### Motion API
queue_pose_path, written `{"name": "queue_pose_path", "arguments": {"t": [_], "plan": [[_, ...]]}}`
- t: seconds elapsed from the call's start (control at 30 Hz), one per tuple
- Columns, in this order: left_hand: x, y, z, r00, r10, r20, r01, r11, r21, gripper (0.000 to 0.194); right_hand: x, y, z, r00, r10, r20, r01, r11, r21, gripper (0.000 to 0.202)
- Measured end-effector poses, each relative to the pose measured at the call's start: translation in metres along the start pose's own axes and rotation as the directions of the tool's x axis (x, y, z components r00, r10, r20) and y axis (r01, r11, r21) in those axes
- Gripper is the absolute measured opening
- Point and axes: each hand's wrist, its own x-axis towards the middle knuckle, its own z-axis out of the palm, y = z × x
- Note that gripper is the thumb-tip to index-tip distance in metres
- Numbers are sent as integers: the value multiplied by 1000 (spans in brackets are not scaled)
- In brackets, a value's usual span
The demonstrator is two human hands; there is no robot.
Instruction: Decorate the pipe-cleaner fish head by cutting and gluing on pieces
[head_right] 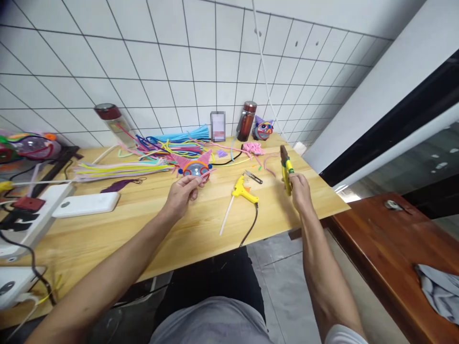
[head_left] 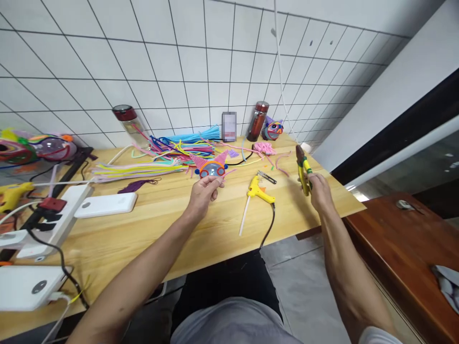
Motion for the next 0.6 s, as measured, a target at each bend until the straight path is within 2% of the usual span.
{"name": "queue_pose_path", "arguments": {"t": [0.03,0.1,0.17,0.23,0.27,0.3,0.4,0.47,0.6], "plan": [[1,0,0,1000,15,-11,-15,1000,-6,47,-8,-13,4,998,4,59,-18,971,237,51],[2,2,1,998,51,-28,-52,998,-23,46,-23,-42,18,970,-40,238,-94,846,525,50],[3,8,3,996,80,-42,-82,996,-42,46,-37,-73,35,877,-95,471,-236,768,595,48],[5,18,5,993,104,-54,-107,992,-64,46,-48,-98,52,769,-153,621,-306,764,567,43],[6,25,6,991,119,-62,-124,989,-76,46,-52,-109,59,732,-169,660,-322,768,553,40],[8,32,6,988,139,-68,-144,986,-89,45,-55,-117,66,714,-185,676,-323,769,552,37],[13,54,6,975,201,-96,-212,969,-124,42,-57,-137,81,709,-251,658,-267,769,581,31],[16,69,6,960,250,-122,-267,952,-149,39,-54,-148,88,689,-310,655,-210,779,591,30],[20,91,2,944,294,-148,-322,918,-230,36,-47,-162,94,588,-386,711,-202,781,591,33]]}}
